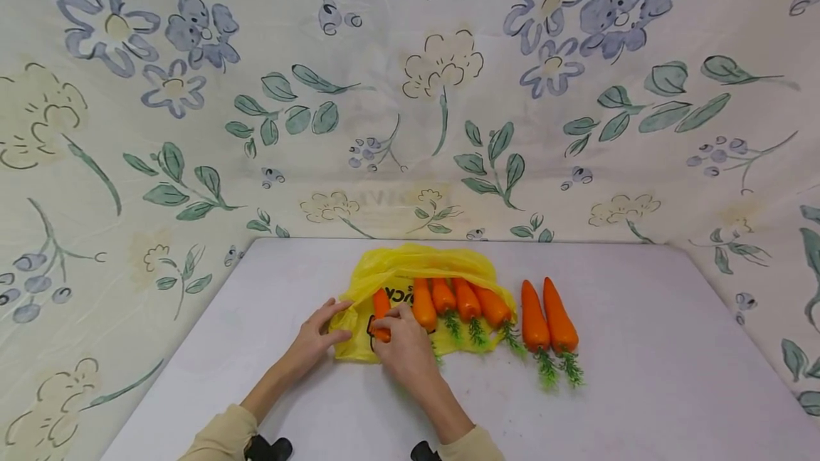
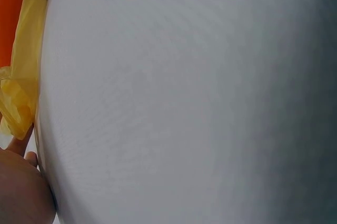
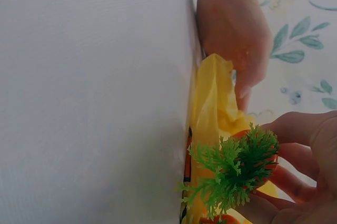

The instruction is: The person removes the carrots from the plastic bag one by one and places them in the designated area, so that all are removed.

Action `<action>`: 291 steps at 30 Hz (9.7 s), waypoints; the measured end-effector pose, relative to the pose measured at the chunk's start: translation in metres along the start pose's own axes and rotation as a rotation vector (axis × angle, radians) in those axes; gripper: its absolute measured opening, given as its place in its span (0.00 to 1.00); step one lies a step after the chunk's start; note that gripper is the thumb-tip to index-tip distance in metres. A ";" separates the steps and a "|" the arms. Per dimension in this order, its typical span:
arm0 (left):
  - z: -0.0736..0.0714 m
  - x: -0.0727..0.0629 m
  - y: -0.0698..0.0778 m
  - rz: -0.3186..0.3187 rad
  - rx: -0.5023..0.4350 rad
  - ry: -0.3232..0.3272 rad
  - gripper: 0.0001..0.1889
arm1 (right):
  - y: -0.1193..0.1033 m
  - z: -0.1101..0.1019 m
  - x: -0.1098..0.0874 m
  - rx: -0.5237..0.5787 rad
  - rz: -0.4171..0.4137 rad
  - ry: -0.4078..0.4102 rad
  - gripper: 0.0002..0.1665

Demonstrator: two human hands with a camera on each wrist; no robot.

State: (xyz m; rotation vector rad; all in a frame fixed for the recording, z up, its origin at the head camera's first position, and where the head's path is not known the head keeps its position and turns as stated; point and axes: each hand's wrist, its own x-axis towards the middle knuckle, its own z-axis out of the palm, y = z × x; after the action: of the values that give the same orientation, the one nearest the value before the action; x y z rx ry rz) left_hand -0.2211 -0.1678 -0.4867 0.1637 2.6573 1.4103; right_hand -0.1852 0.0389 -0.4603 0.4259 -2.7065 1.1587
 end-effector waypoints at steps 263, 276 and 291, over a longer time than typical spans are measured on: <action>0.001 0.000 0.000 -0.018 0.035 0.006 0.33 | 0.125 -0.186 -0.052 -0.122 0.123 -0.004 0.27; 0.001 0.001 -0.001 -0.011 0.037 0.009 0.33 | 0.111 -0.170 -0.040 -0.139 0.069 -0.044 0.27; 0.000 0.002 -0.002 -0.012 0.011 -0.001 0.32 | 0.099 -0.133 -0.027 -0.101 0.026 -0.090 0.28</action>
State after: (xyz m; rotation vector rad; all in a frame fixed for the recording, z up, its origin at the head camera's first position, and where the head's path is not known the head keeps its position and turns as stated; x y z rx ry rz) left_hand -0.2229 -0.1684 -0.4888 0.1491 2.6610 1.3910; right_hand -0.1857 0.2055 -0.4437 0.4390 -2.8410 1.0279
